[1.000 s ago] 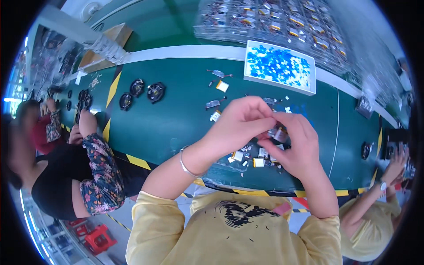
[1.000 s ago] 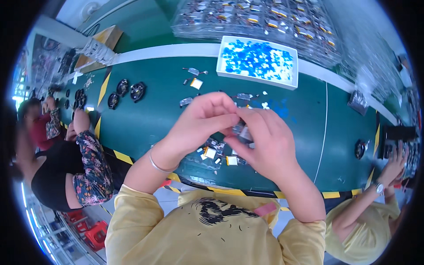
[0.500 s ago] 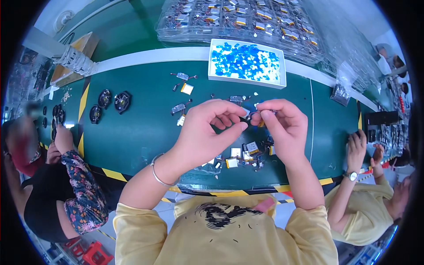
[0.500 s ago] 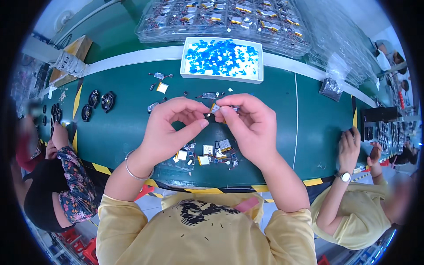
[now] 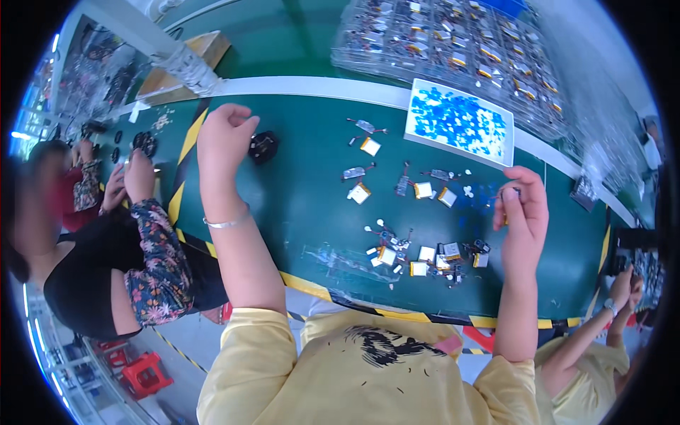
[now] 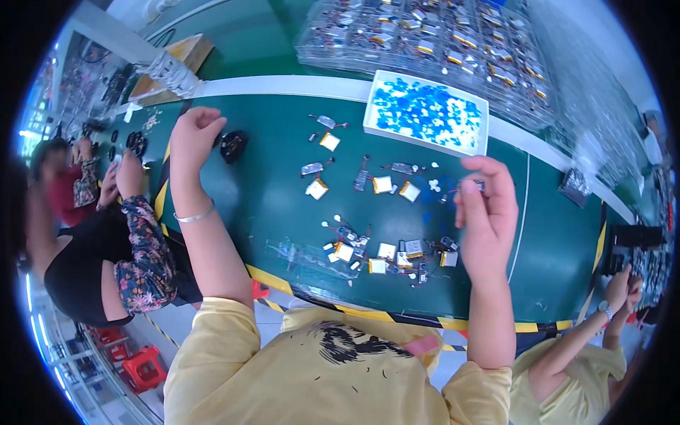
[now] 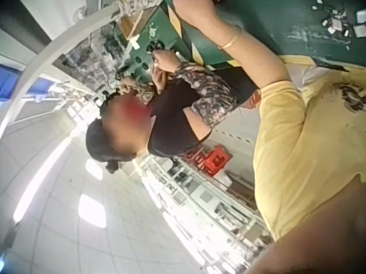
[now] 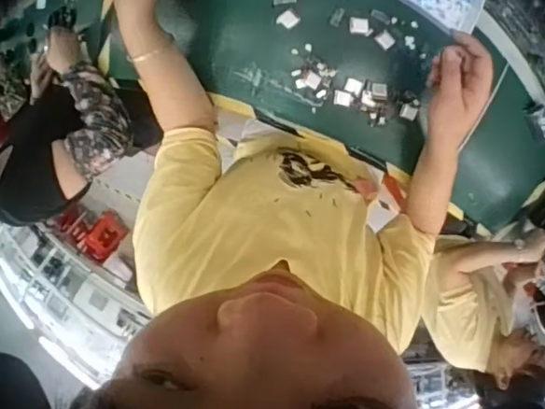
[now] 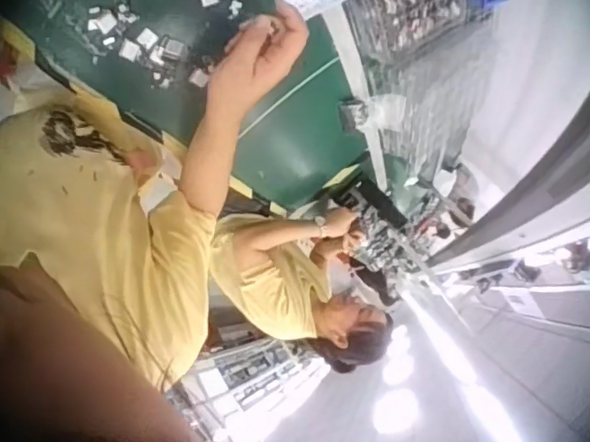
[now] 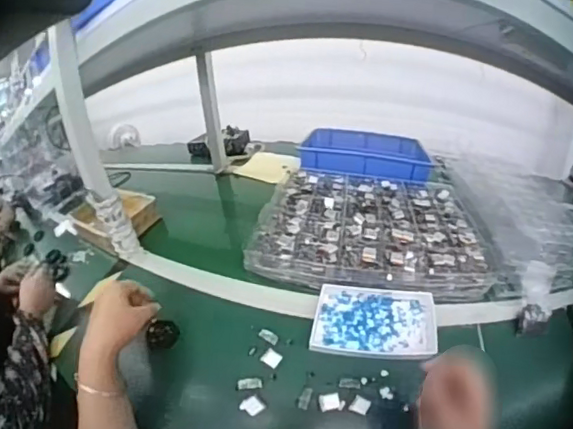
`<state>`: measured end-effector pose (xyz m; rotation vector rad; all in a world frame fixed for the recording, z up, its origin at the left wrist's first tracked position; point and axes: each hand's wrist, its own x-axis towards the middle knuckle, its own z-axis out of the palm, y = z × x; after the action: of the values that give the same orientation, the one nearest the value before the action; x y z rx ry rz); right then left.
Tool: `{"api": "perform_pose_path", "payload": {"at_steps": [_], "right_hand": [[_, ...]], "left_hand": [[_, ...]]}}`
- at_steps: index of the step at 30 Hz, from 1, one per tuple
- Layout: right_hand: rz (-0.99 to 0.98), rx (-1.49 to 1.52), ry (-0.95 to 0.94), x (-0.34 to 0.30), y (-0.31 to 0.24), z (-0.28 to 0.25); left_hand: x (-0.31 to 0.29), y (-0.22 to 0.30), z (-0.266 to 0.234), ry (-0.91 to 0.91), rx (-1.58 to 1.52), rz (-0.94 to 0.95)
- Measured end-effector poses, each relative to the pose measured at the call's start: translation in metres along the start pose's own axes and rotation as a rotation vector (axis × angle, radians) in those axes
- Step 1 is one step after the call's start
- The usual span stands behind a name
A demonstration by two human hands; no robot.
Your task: Manually assembling small electronic devices, likely smartwatches, by connecting batteries and internal components into casings.
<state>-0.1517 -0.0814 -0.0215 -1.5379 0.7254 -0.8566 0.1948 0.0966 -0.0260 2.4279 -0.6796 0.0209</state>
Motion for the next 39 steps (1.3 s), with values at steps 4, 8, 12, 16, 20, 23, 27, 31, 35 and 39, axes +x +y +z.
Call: {"api": "perform_pose_path", "payload": {"at_steps": [4,8,12,16,20,23,27,31,35,39], "right_hand": [[0.065,-0.056,-0.045,0.009,0.006,-0.007],[0.138,-0.082,-0.102,0.010,0.007,-0.010],[0.160,0.106,-0.031,0.004,-0.003,0.001],[0.114,0.236,-0.046,-0.003,-0.012,0.011],[-0.045,0.296,-0.132,-0.014,-0.014,0.023],[-0.019,0.283,-0.116,-0.017,-0.014,0.028],[-0.042,0.175,-0.084,-0.019,-0.011,0.029],[-0.097,0.110,-0.031,-0.018,-0.008,0.028],[-0.121,0.017,-0.019,-0.017,-0.009,0.029],[-0.144,-0.042,-0.022,-0.014,-0.010,0.033]], "left_hand": [[0.002,-0.019,-0.006,-0.345,0.029,-0.049],[-0.003,0.004,0.021,-0.508,-0.048,0.144],[-0.029,0.054,0.042,-0.410,0.000,0.374],[-0.079,0.115,0.050,-0.836,-1.093,-0.010],[-0.113,0.134,0.055,-0.934,-1.261,-0.022],[-0.122,0.136,0.062,-0.865,-1.329,0.090],[-0.130,0.142,0.062,-0.713,-1.209,0.237],[-0.134,0.141,0.062,-0.692,-1.163,0.262],[-0.136,0.140,0.065,-0.672,-1.112,0.334],[-0.138,0.141,0.064,-0.648,-1.096,0.349]]}}
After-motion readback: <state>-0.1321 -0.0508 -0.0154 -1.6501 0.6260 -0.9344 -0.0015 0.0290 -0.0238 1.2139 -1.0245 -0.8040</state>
